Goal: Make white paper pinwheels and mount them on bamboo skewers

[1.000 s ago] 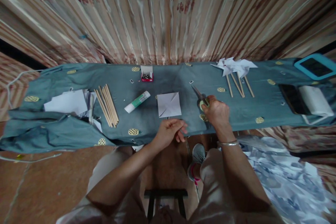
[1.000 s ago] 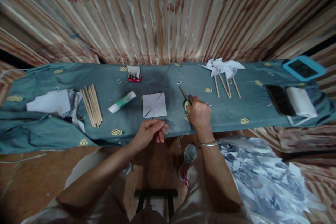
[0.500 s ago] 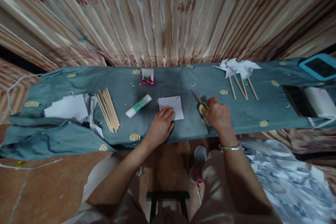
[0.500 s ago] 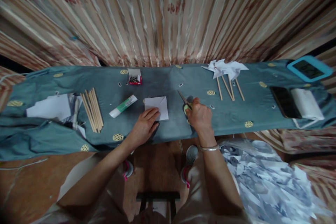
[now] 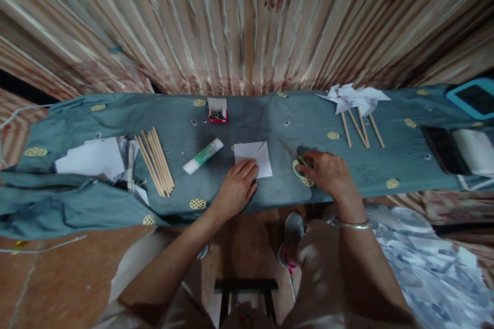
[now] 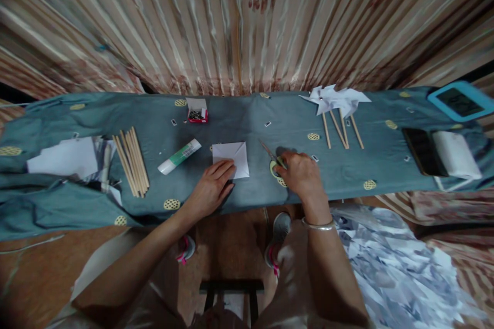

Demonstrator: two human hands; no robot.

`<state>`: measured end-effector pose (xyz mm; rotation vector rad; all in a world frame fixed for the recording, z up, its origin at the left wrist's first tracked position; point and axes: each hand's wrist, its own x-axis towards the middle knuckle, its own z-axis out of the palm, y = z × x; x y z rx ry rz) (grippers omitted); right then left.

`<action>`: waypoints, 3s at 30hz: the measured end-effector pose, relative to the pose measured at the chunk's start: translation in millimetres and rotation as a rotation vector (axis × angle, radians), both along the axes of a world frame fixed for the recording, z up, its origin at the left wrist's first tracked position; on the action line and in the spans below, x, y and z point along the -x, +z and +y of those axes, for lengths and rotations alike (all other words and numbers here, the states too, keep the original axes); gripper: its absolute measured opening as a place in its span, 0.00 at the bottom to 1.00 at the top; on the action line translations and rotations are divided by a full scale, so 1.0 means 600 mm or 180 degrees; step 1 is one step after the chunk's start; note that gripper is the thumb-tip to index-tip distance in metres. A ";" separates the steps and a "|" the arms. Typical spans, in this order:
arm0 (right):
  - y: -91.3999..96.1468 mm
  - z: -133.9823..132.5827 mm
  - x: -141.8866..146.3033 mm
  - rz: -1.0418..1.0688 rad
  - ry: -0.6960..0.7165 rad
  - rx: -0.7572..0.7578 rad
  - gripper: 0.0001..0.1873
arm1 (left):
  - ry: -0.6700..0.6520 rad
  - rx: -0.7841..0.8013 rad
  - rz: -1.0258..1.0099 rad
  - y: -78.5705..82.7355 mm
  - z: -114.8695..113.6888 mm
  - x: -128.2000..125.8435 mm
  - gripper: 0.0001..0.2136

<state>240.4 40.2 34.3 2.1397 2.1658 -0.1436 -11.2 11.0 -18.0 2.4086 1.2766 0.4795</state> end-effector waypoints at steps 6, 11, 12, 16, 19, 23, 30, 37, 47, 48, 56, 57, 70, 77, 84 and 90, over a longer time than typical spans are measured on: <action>-0.023 0.015 0.040 0.1029 0.0256 -0.0986 0.22 | 0.0000 0.0019 -0.0108 -0.001 -0.001 0.000 0.19; -0.064 0.037 0.111 0.1705 0.0763 -0.1048 0.34 | 0.0008 0.0016 -0.0134 -0.007 -0.002 0.001 0.20; -0.070 0.041 0.118 0.1735 0.0766 -0.1005 0.34 | 0.0010 0.0015 -0.0136 -0.008 -0.002 0.001 0.20; -0.081 0.054 0.128 0.1788 0.0659 -0.0941 0.35 | -0.0032 -0.0001 -0.0117 -0.011 0.000 0.003 0.20; -0.088 0.062 0.130 0.1899 0.0603 -0.1008 0.36 | -0.0056 -0.0075 -0.0097 -0.011 0.000 0.004 0.20; -0.095 0.074 0.128 0.1986 0.0607 -0.1053 0.35 | -0.0076 -0.0166 -0.0082 -0.012 0.000 0.006 0.20; -0.097 0.096 0.112 0.2187 0.0658 -0.1060 0.24 | -0.0092 -0.0203 -0.0092 -0.012 -0.001 0.007 0.19; -0.105 0.113 0.105 0.2226 0.0623 -0.1003 0.18 | -0.0138 -0.0211 -0.0121 -0.015 -0.001 0.012 0.19; -0.103 0.117 0.105 0.2270 0.0536 -0.1035 0.16 | -0.0187 -0.0196 -0.0116 -0.010 -0.003 0.013 0.20; -0.102 0.117 0.104 0.2307 0.0501 -0.1033 0.15 | -0.0191 -0.0159 -0.0122 -0.010 -0.004 0.014 0.20; -0.096 0.105 0.094 0.2652 0.0150 -0.1103 0.18 | -0.0111 -0.0224 -0.0476 0.005 -0.007 0.029 0.20; -0.096 0.103 0.094 0.2688 0.0149 -0.1139 0.19 | -0.0064 -0.0283 -0.0514 0.010 -0.004 0.034 0.21; -0.099 0.091 0.095 0.2446 0.0140 -0.1454 0.19 | 0.1394 -0.0803 -0.0782 0.047 0.053 0.154 0.16; -0.103 0.095 0.096 0.2356 0.0131 -0.1485 0.18 | 0.2166 -0.0908 -0.0505 0.052 0.061 0.247 0.13; -0.109 0.096 0.096 0.2265 0.0194 -0.1500 0.19 | 0.2944 -0.0926 -0.0058 0.057 0.037 0.352 0.14; -0.115 0.099 0.098 0.2166 0.0250 -0.1546 0.18 | 0.2681 -0.0893 -0.0178 0.056 0.022 0.343 0.12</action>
